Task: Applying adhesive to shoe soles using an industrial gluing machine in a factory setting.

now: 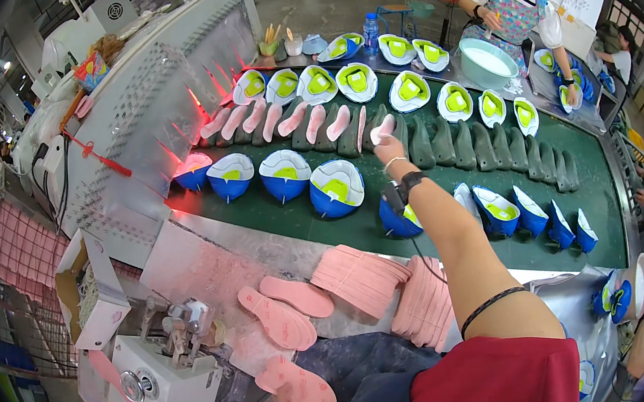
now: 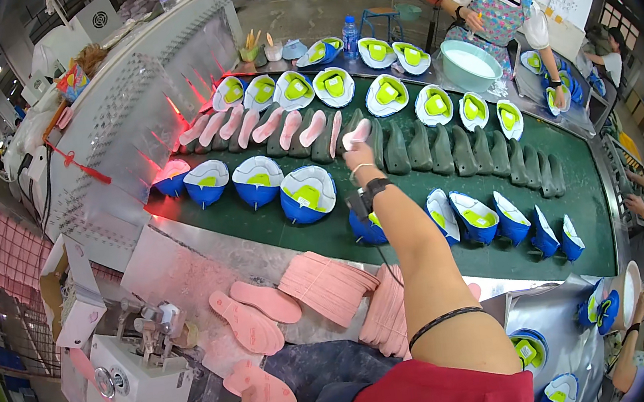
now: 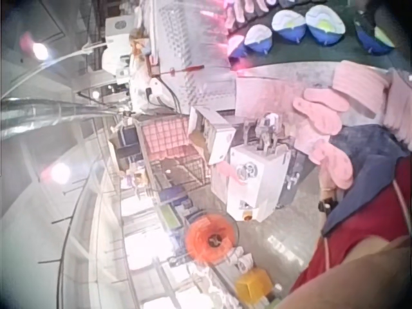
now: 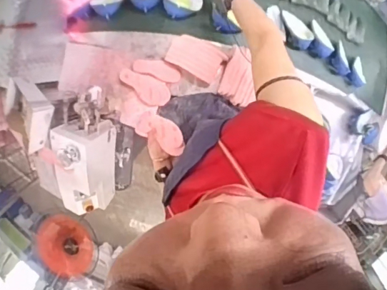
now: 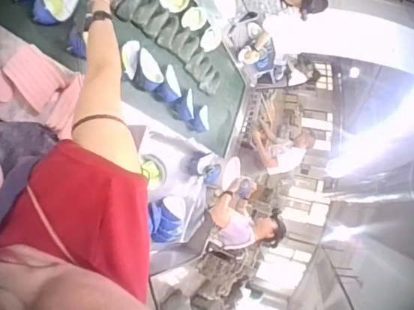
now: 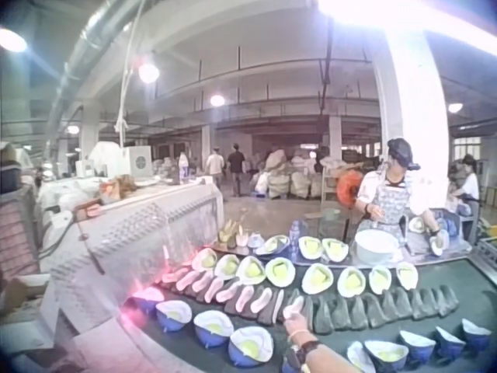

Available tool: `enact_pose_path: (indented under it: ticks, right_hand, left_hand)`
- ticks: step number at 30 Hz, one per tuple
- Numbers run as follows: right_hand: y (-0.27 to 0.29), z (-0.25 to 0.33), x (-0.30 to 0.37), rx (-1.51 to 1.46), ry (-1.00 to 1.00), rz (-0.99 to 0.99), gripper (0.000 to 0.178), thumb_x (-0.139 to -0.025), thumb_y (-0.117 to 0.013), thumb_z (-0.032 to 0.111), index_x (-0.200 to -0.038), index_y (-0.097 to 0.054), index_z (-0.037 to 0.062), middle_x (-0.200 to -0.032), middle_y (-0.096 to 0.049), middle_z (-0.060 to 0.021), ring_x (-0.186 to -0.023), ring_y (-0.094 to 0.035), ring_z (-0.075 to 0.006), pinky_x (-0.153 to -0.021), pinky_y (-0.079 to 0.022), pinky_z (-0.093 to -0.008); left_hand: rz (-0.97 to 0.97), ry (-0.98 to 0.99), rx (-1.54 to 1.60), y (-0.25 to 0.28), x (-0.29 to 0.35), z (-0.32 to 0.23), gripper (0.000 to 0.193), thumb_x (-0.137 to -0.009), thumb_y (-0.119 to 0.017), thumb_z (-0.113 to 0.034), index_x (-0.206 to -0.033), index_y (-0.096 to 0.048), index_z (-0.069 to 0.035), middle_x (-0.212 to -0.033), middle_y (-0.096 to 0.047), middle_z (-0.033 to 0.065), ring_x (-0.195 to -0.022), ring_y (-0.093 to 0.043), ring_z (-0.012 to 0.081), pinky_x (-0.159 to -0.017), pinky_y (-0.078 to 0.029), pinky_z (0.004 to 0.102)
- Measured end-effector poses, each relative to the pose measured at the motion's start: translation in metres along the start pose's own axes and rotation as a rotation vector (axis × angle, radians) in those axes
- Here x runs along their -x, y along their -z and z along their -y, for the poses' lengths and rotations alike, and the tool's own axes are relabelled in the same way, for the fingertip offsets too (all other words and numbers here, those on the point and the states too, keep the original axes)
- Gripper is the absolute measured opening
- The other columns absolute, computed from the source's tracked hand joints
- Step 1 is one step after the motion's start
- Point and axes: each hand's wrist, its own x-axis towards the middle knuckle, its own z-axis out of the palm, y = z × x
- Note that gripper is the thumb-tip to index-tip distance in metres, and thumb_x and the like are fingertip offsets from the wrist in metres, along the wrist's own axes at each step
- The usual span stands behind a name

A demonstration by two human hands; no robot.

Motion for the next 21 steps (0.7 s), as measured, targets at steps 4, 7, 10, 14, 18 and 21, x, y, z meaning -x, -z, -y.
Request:
enact_pose_path:
  ticks: [4, 7, 10, 14, 18, 21]
  right_hand:
    - [-0.037, 0.081, 0.109, -0.285, 0.394, 0.355, 0.026, -0.076, -0.063, 0.010, -0.102, -0.065, 0.0044, -0.076, -0.063, -0.0062, -0.068, -0.059, -0.0155, -0.063, -0.048, -0.0294]
    - [-0.007, 0.141, 0.278, -0.110, 0.150, 0.871, 0.035, -0.087, -0.058, 0.037, -0.090, -0.062, 0.0029, -0.081, -0.062, -0.0183, -0.073, -0.060, -0.0318, -0.069, -0.046, -0.0436]
    - [0.038, 0.182, 0.391, -0.126, 0.537, 1.344, 0.035, -0.089, -0.055, 0.036, -0.097, -0.059, 0.0028, -0.081, -0.062, -0.0188, -0.073, -0.062, -0.0318, -0.060, -0.047, -0.0418]
    - [0.048, 0.197, 0.444, 0.026, 0.174, 1.478, 0.032, -0.088, -0.055, 0.033, -0.091, -0.060, 0.0012, -0.082, -0.064, -0.0181, -0.077, -0.064, -0.0282, -0.066, -0.049, -0.0389]
    - [-0.005, 0.192, 0.423, -0.162, 0.138, 1.328, 0.032, -0.083, -0.061, 0.023, -0.106, -0.060, 0.0008, -0.085, -0.065, -0.0122, -0.079, -0.064, -0.0188, -0.070, -0.050, -0.0322]
    - [-0.072, 0.199, 0.405, -0.310, 0.345, 1.177, 0.033, -0.077, -0.064, 0.016, -0.107, -0.060, 0.0015, -0.085, -0.066, -0.0136, -0.083, -0.065, -0.0202, -0.071, -0.050, -0.0337]
  left_hand:
    - [-0.080, 0.046, 0.003, -0.010, 0.006, -0.001, 0.037, -0.092, -0.049, -0.025, -0.122, -0.049, -0.004, -0.114, -0.058, 0.0096, -0.104, -0.058, 0.0281, -0.090, -0.048, 0.0431]
    - [-0.093, -0.102, -0.124, -0.026, 0.010, -0.004, 0.036, -0.093, -0.051, -0.023, -0.122, -0.051, -0.001, -0.112, -0.059, 0.0098, -0.102, -0.059, 0.0262, -0.087, -0.049, 0.0393]
    - [-0.253, -0.306, -0.433, -0.039, 0.016, -0.015, 0.035, -0.094, -0.053, -0.021, -0.120, -0.053, 0.003, -0.111, -0.061, 0.0099, -0.099, -0.060, 0.0234, -0.083, -0.050, 0.0343]
    - [-0.287, -0.472, -0.295, -0.037, 0.035, -0.026, 0.041, -0.096, -0.049, -0.032, -0.116, -0.055, 0.004, -0.109, -0.061, 0.0114, -0.096, -0.061, 0.0233, -0.079, -0.052, 0.0348]
    - [-0.074, -0.188, -0.075, -0.021, 0.059, -0.027, 0.058, -0.097, -0.036, -0.051, -0.114, -0.054, 0.001, -0.092, -0.063, 0.0121, -0.077, -0.065, 0.0234, -0.069, -0.056, 0.0362]
    - [0.114, -0.095, 0.072, -0.010, 0.071, -0.017, 0.057, -0.096, -0.038, -0.051, -0.119, -0.051, 0.000, -0.095, -0.062, 0.0129, -0.079, -0.065, 0.0253, -0.070, -0.056, 0.0384]
